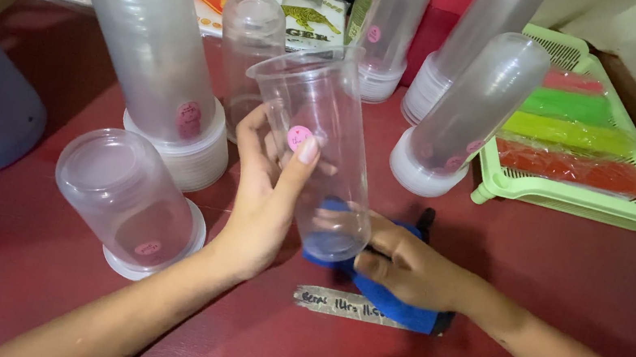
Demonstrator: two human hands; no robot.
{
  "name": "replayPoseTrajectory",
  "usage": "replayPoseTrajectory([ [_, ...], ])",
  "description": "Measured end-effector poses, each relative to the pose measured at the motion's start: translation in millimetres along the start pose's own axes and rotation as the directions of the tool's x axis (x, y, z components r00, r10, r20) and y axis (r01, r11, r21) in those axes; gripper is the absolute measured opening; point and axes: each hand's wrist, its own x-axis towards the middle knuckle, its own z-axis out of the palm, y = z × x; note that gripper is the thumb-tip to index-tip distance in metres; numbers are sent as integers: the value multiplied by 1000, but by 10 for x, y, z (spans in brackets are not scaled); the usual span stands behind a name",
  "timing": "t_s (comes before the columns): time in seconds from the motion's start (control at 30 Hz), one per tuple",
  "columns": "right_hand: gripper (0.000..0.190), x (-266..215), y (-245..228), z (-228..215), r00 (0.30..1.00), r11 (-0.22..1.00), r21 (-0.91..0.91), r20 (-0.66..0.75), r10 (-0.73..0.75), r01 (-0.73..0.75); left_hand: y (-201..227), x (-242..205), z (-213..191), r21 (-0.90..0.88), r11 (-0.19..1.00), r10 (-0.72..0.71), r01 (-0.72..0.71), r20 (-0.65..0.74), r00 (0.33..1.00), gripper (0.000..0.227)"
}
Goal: Wiping the inside and outside of plastic cups with a blue cloth
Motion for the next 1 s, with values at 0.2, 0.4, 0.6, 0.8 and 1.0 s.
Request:
replayPoseTrajectory([
  [0.2,62,-8,-23,-121,991,963,241,-27,131,-121,32,-70,-9,240,970,-3,-20,97,995,74],
  [0.4,68,-10,98,-57,993,936,332,18,114,-113,26,-115,23,271,960,21,-73,189,982,76],
  [0.6,59,29,-66,-91,996,894,440,-3,90,-79,8,-86,-52,263,958,58,-116,217,974,66],
  [0.8,66,-52,191,-66,994,880,472,-55,99,-61,-130,-17,-86,184,983,-15,-21,192,981,73],
  [1.0,83,-139,355,-63,969,776,607,-39,242,-170,-20,-34,-34,329,944,-80,21,165,983,77],
])
